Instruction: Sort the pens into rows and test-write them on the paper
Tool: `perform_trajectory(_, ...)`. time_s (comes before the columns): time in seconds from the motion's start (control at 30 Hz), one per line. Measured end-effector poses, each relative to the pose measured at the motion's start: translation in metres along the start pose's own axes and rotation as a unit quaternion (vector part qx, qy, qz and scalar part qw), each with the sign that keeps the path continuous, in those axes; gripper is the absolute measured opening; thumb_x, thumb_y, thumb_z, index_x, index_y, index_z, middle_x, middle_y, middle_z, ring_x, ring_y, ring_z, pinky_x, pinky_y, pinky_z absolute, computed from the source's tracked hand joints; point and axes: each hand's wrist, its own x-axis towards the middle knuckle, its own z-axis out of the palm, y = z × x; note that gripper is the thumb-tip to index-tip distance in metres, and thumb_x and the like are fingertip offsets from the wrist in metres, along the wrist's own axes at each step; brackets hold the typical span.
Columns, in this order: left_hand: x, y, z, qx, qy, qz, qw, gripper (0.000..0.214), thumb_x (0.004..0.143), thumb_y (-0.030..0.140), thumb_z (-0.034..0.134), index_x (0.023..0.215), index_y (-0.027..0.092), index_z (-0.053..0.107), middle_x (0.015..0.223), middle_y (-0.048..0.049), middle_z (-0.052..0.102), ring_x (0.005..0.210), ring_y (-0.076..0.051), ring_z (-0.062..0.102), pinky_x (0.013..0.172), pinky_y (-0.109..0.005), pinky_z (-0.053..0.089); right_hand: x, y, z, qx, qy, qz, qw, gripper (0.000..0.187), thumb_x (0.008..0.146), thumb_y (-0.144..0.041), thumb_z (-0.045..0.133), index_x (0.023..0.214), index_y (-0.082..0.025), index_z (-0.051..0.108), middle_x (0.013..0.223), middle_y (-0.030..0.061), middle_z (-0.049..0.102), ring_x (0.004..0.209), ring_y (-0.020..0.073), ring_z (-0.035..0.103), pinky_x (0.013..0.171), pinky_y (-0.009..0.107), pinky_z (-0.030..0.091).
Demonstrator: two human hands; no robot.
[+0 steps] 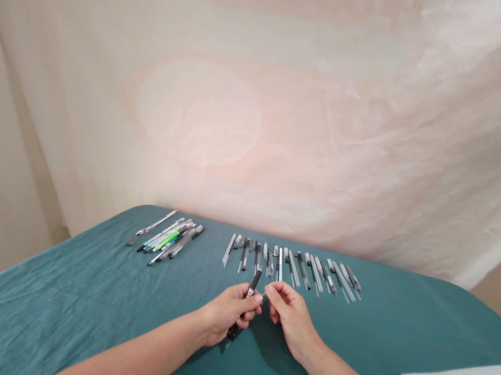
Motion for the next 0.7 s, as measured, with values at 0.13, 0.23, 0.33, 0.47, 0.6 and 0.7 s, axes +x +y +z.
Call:
perform_trajectory(0.13, 0.001, -0.002, -0.001, 0.010, 0.017, -0.006, 1.000, 0.028, 0.067, 0.036, 0.062, 0.072, 0.014, 0.045, 0.063, 0.0037, 0.046, 0.044, -0.001, 0.031, 0.040, -0.016, 0.014, 0.004, 0.002, -0.002, 0.029, 0.019, 0.012, 0.999, 0.028, 0.074, -0.043, 0.056, 0.076, -0.016, 0.055, 0.048, -0.0066, 0.041, 0.041, 0.0052, 0.034, 0.040, 0.017, 0.028)
perform_trajectory(0.23, 0.004, -0.003, -0.004, -0.002, 0.033, -0.001, 0.999, 0.028, 0.067, 0.036, 0.062, 0.073, 0.014, 0.046, 0.064, 0.0035, 0.046, 0.044, -0.001, 0.031, 0.040, -0.016, 0.014, 0.004, 0.002, -0.002, 0.009, 0.008, 0.006, 1.000, 0.028, 0.073, -0.044, 0.056, 0.078, -0.016, 0.056, 0.049, -0.0059, 0.043, 0.042, 0.0062, 0.036, 0.040, 0.018, 0.031)
perform_trajectory(0.33, 0.006, -0.003, -0.006, -0.013, 0.041, 0.005, 0.999, 0.028, 0.068, 0.035, 0.062, 0.075, 0.013, 0.047, 0.065, 0.0034, 0.046, 0.045, -0.001, 0.031, 0.040, -0.016, 0.014, 0.002, 0.002, -0.001, -0.024, -0.010, 0.004, 1.000, 0.029, 0.073, -0.042, 0.056, 0.087, -0.016, 0.058, 0.050, -0.0055, 0.045, 0.041, 0.0066, 0.038, 0.040, 0.019, 0.032)
perform_trajectory(0.47, 0.006, -0.005, -0.006, -0.010, 0.032, 0.006, 0.999, 0.028, 0.067, 0.035, 0.062, 0.076, 0.013, 0.048, 0.064, 0.0035, 0.046, 0.044, -0.001, 0.031, 0.040, -0.016, 0.015, -0.001, 0.001, 0.001, -0.073, -0.035, 0.007, 0.997, 0.033, 0.074, -0.042, 0.055, 0.094, -0.016, 0.060, 0.051, -0.0040, 0.049, 0.042, 0.0074, 0.040, 0.041, 0.019, 0.033)
perform_trajectory(0.6, 0.005, -0.004, -0.005, -0.004, 0.043, 0.010, 0.999, 0.028, 0.067, 0.036, 0.062, 0.074, 0.011, 0.051, 0.063, 0.0025, 0.048, 0.045, -0.001, 0.032, 0.039, -0.016, 0.017, -0.001, -0.002, 0.003, -0.079, -0.031, -0.002, 0.996, 0.031, 0.073, -0.042, 0.055, 0.088, -0.016, 0.062, 0.051, -0.0034, 0.050, 0.043, 0.0080, 0.041, 0.041, 0.020, 0.034)
perform_trajectory(0.7, 0.004, 0.007, -0.008, -0.032, 0.082, 0.015, 0.996, 0.030, 0.073, 0.040, 0.055, 0.080, 0.011, 0.054, 0.064, 0.0002, 0.051, 0.045, -0.003, 0.037, 0.039, -0.016, 0.021, 0.000, -0.004, 0.005, -0.077, -0.023, 0.003, 0.997, 0.029, 0.072, -0.043, 0.056, 0.082, -0.016, 0.063, 0.052, -0.0033, 0.050, 0.045, 0.0087, 0.043, 0.042, 0.020, 0.035)
